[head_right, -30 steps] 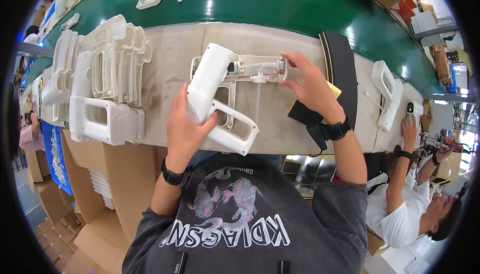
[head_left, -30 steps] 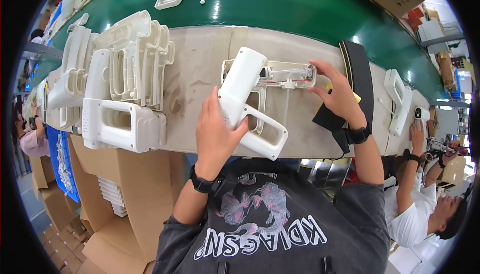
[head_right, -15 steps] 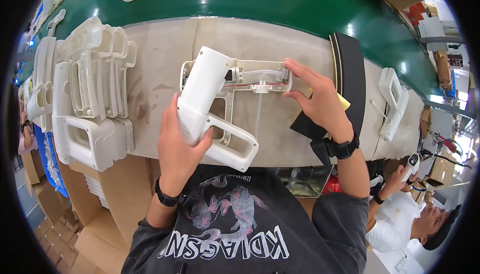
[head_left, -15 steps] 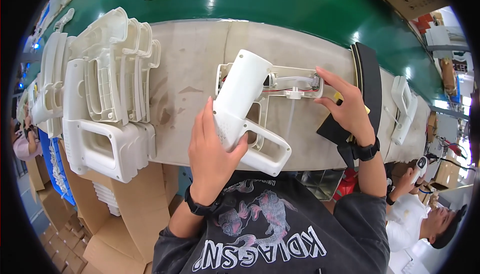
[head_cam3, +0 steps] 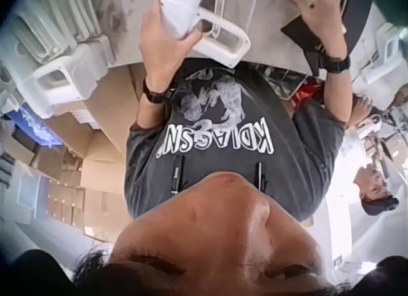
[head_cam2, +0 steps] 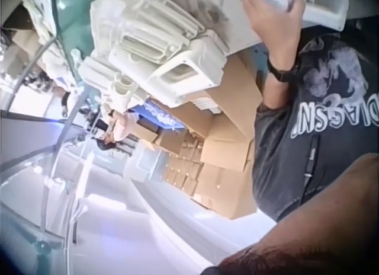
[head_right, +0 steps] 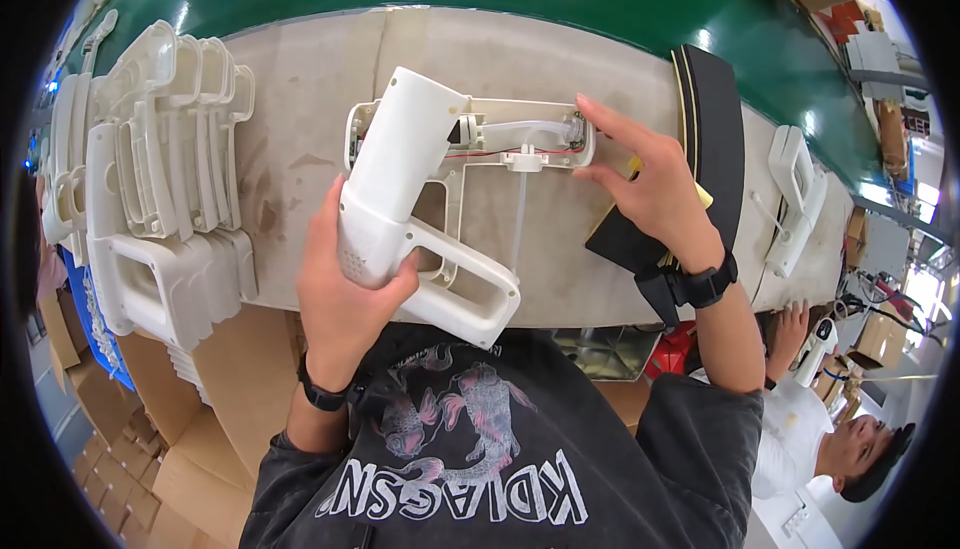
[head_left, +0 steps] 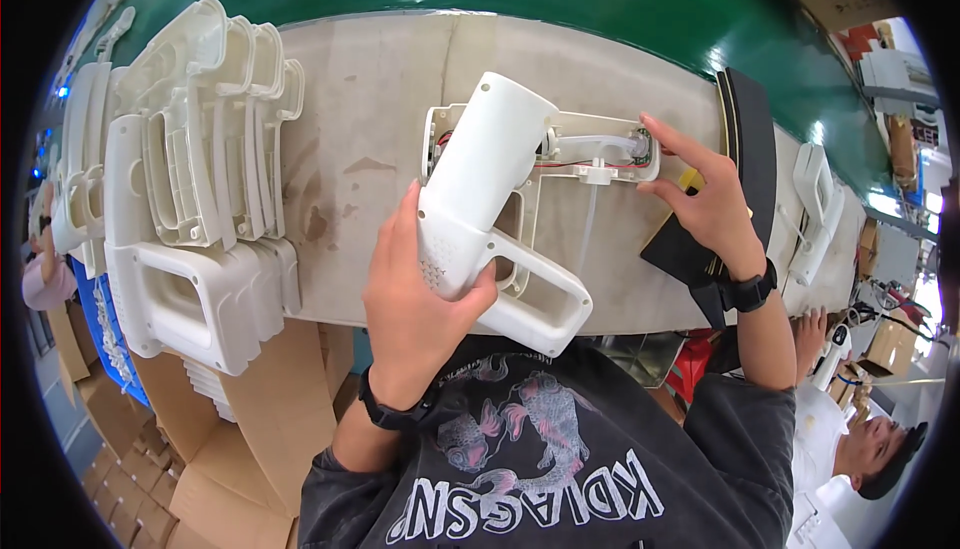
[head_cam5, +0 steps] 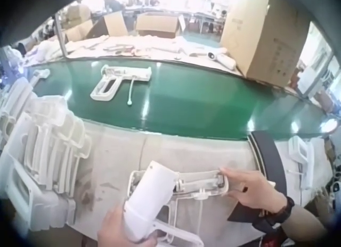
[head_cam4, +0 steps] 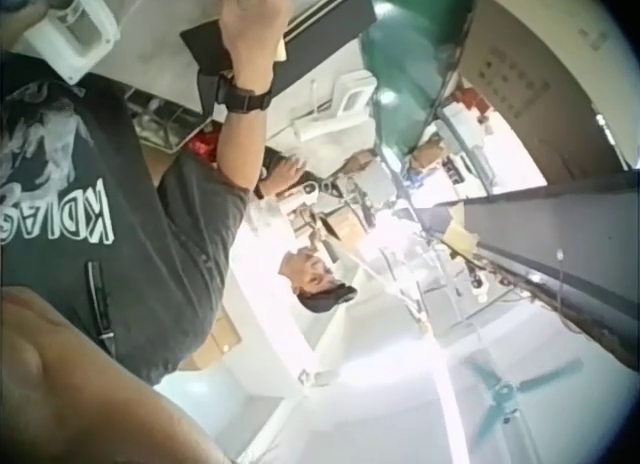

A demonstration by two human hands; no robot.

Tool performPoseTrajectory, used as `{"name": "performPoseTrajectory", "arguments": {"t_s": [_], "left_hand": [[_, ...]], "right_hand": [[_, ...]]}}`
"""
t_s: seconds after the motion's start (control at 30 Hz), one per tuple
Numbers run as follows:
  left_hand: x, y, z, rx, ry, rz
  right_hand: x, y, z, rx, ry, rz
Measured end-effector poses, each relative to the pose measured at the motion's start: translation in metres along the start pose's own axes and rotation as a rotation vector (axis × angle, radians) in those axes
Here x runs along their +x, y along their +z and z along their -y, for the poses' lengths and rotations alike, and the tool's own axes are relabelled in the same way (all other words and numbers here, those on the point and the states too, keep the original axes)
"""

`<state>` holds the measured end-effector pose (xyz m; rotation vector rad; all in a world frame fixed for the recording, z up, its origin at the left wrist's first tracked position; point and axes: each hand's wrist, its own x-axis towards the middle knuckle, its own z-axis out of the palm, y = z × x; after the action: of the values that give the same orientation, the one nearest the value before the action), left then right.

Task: The person picks up a white plastic housing from a box, peels a backing from a black foam pad, and presses the pad onto a motor inside the housing. After repeating this, they pick up a white plastic cover and fit it onto the housing to complete the assembly.

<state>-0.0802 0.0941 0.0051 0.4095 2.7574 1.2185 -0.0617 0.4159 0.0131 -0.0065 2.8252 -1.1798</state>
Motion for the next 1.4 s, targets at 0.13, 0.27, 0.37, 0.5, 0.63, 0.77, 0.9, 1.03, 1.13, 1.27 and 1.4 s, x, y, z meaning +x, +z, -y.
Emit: {"name": "performPoseTrajectory", "arguments": {"t_s": [0.13,0.27,0.37,0.5,0.63,0.77,0.9,1.03,1.13,1.27,1.4], "left_hand": [[0.004,-0.012,-0.008,-0.095,-0.038,-0.047],[0.009,-0.021,-0.005,-0.042,0.005,-0.103],[0.007,-0.023,0.000,-0.035,0.002,-0.138],[0.006,-0.027,-0.004,-0.066,-0.024,-0.107],[0.005,-0.033,-0.007,-0.053,-0.060,-0.104],[0.007,-0.038,-0.006,-0.028,-0.035,-0.105],[0.015,-0.046,-0.014,-0.033,-0.017,-0.090],[0.035,-0.048,-0.034,-0.030,0.124,0.014],[0.056,-0.051,-0.058,-0.066,0.168,0.091],[0.084,-0.050,-0.072,-0.009,0.352,0.253],[0.104,-0.047,-0.070,0.061,0.542,0.294]], "right_hand": [[-0.001,0.001,-0.004,0.002,-0.025,-0.016],[0.000,0.000,-0.009,0.005,-0.037,-0.026],[0.000,-0.002,-0.014,0.009,-0.062,-0.018],[-0.001,-0.004,-0.016,0.039,-0.124,-0.038],[0.000,-0.008,-0.009,0.114,-0.053,0.009],[-0.005,-0.011,-0.007,0.157,-0.047,-0.050],[-0.012,-0.029,0.004,-0.027,-0.021,-0.079],[-0.011,-0.037,0.036,-0.127,-0.339,-0.234],[0.001,-0.043,0.056,-0.262,-0.438,-0.238],[0.014,-0.043,0.052,-0.161,-0.456,-0.219],[0.010,-0.040,0.040,-0.175,-0.401,-0.212]]}}
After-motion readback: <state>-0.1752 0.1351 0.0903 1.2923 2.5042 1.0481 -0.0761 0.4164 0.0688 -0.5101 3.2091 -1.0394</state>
